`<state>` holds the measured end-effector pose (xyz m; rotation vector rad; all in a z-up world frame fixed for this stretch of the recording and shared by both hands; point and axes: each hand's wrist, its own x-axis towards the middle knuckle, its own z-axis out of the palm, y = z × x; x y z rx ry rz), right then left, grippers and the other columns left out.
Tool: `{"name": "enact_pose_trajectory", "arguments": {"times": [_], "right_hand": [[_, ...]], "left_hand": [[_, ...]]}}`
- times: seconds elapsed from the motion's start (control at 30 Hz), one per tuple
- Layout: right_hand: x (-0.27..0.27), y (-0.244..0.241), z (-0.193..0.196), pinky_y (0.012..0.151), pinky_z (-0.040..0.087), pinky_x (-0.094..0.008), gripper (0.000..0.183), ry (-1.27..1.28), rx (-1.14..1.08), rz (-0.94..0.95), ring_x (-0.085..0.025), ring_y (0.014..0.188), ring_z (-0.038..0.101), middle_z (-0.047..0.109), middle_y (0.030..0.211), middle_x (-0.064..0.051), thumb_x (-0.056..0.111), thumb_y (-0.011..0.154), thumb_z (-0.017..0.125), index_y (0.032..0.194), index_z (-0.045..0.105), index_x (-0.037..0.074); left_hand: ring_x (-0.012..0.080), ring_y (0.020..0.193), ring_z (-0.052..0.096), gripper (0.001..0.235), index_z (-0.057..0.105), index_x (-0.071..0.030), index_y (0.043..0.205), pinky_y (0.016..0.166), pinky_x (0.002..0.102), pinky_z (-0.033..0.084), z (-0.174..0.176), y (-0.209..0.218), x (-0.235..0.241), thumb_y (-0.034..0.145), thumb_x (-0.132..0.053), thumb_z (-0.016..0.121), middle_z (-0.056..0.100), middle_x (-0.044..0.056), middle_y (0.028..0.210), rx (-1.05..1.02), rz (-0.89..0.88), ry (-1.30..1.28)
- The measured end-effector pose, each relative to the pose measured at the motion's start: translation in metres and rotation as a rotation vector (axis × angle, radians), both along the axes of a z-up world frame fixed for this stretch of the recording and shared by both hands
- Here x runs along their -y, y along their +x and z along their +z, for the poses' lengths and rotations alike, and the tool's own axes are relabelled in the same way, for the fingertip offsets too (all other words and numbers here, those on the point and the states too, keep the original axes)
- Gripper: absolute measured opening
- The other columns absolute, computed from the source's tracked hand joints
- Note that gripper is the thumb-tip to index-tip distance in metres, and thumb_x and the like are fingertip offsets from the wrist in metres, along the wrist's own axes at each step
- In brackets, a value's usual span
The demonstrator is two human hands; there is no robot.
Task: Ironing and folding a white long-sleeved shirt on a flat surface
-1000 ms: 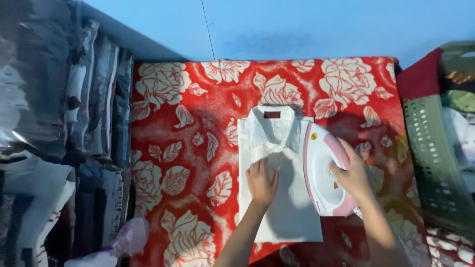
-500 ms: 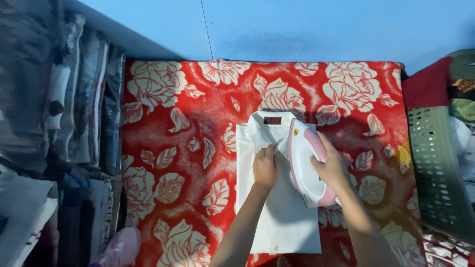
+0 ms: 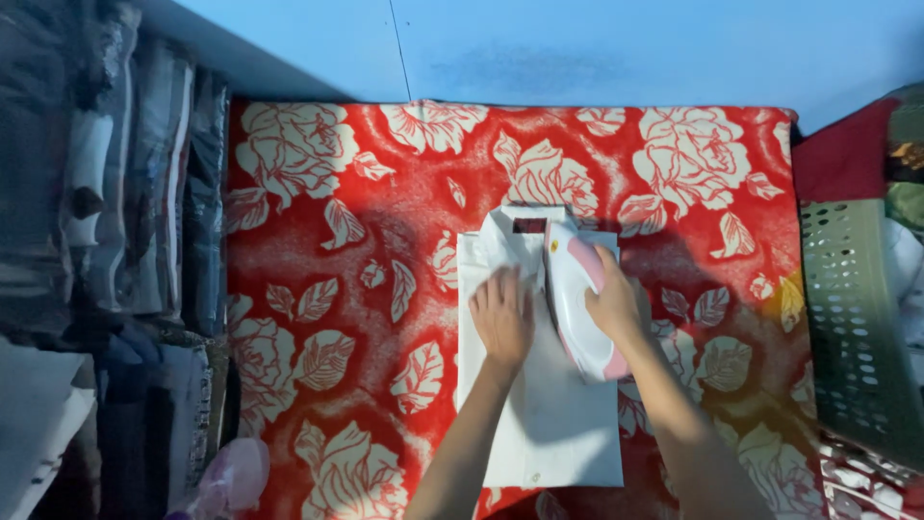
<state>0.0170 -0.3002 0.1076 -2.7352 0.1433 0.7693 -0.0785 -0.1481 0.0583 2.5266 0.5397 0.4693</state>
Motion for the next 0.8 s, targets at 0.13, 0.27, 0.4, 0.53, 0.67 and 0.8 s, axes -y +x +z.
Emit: {"name": "enact_pose_trajectory", "arguments": {"times": [0.13, 0.27, 0.4, 0.53, 0.67, 0.8], "right_hand": [[0.005, 0.010, -0.021, 0.102, 0.052, -0.051, 0.073, -0.011, 0.102, 0.054, -0.042, 0.123, 0.063, 0.065, 0.130, -0.024, 0.029, 0.090, 0.068, 0.155, 0.040, 0.043], [0.008, -0.025, 0.013, 0.106, 0.051, -0.051, 0.072, -0.043, 0.014, 0.040, -0.040, 0.126, 0.064, 0.067, 0.132, -0.022, 0.027, 0.090, 0.065, 0.155, 0.038, 0.043], [-0.002, -0.012, 0.011, 0.102, 0.053, -0.051, 0.070, -0.072, 0.034, -0.021, -0.039, 0.123, 0.065, 0.068, 0.130, -0.021, 0.029, 0.091, 0.063, 0.156, 0.039, 0.043], [-0.018, 0.043, -0.015, 0.100, 0.053, -0.050, 0.071, -0.068, 0.111, -0.008, -0.040, 0.119, 0.066, 0.069, 0.125, -0.021, 0.033, 0.092, 0.065, 0.155, 0.038, 0.049], [-0.018, 0.054, -0.020, 0.101, 0.052, -0.050, 0.070, -0.056, 0.101, 0.035, -0.039, 0.121, 0.066, 0.069, 0.126, -0.020, 0.031, 0.089, 0.066, 0.153, 0.041, 0.044], [-0.004, 0.026, -0.019, 0.104, 0.051, -0.053, 0.074, -0.059, 0.048, 0.013, -0.043, 0.123, 0.064, 0.069, 0.126, -0.023, 0.028, 0.088, 0.066, 0.154, 0.040, 0.045]], "left_hand": [[0.0354, 0.154, 0.026, 0.079, 0.034, -0.006, 0.158, 0.119, 0.062, 0.024, 0.003, 0.006, -0.019, 0.093, -0.033, 0.067, 0.028, 0.018, 0.169, -0.149, -0.176, -0.075], [0.0287, 0.161, 0.007, 0.095, 0.012, -0.007, 0.165, 0.125, 0.063, 0.010, -0.014, 0.003, -0.033, 0.098, -0.065, 0.045, 0.007, 0.012, 0.175, -0.384, -0.297, -0.059], [0.0299, 0.161, 0.006, 0.098, 0.011, -0.006, 0.165, 0.124, 0.064, 0.009, -0.023, 0.008, -0.035, 0.097, -0.070, 0.040, 0.008, 0.014, 0.174, -0.420, -0.329, -0.030], [0.0301, 0.162, 0.006, 0.098, 0.011, -0.006, 0.165, 0.124, 0.065, 0.009, -0.020, 0.006, -0.035, 0.098, -0.071, 0.036, 0.008, 0.014, 0.175, -0.430, -0.335, -0.045], [0.0281, 0.162, 0.002, 0.100, 0.007, -0.008, 0.166, 0.124, 0.064, 0.009, -0.023, 0.012, -0.036, 0.096, -0.076, 0.032, 0.003, 0.012, 0.175, -0.469, -0.339, -0.033], [0.0282, 0.162, 0.001, 0.102, 0.006, -0.009, 0.166, 0.124, 0.065, 0.009, -0.028, 0.014, -0.036, 0.095, -0.077, 0.033, 0.002, 0.011, 0.175, -0.481, -0.342, -0.069]]}}
